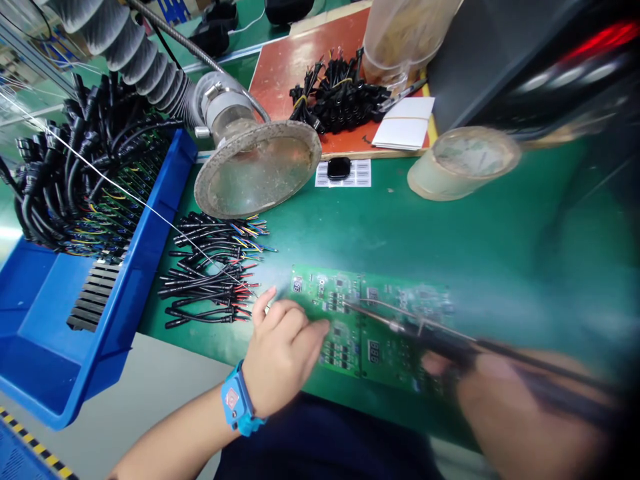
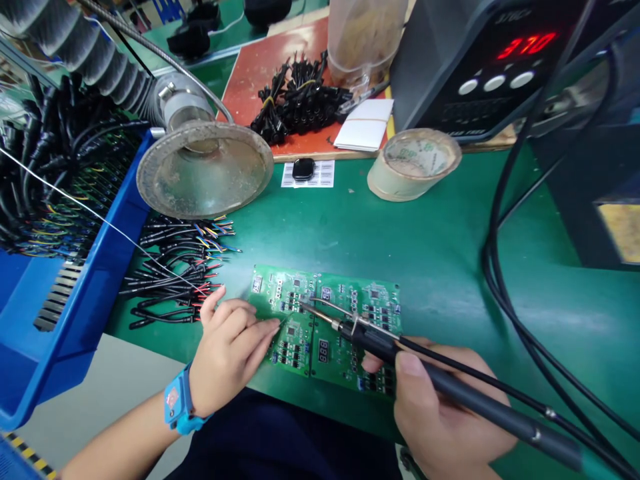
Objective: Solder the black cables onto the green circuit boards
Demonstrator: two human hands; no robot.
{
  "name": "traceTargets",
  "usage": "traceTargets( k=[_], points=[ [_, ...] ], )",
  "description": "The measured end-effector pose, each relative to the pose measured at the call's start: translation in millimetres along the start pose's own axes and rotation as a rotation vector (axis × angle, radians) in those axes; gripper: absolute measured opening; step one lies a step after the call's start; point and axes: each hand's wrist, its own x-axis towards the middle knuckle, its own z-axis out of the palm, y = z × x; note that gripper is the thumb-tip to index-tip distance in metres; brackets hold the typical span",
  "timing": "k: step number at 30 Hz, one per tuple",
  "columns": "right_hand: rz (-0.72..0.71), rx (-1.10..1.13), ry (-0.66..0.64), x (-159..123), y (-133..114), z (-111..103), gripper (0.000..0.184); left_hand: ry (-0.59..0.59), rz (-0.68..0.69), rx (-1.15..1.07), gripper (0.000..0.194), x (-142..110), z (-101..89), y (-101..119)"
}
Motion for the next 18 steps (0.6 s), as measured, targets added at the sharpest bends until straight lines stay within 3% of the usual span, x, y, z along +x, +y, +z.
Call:
traceTargets(
  k=[11, 15, 18],
  points=[
    [-0.162, -0.043, -0.231, 2, -1, -10, 0.016, -0.002, 0.026, 0.026, 0.013, 5, 5.0, -3],
    [-0.152, -0.054, -0.166, 0, -1, -13, 0.015, -0.022, 0.041, 0.045, 0.013, 8, 6.9, -4],
    [-0.154, -0.036, -0.19, 1, -2, -15, 0.015, -0.033, 0.057, 0.054, 0.014, 9, 6.3, -3]
  ],
)
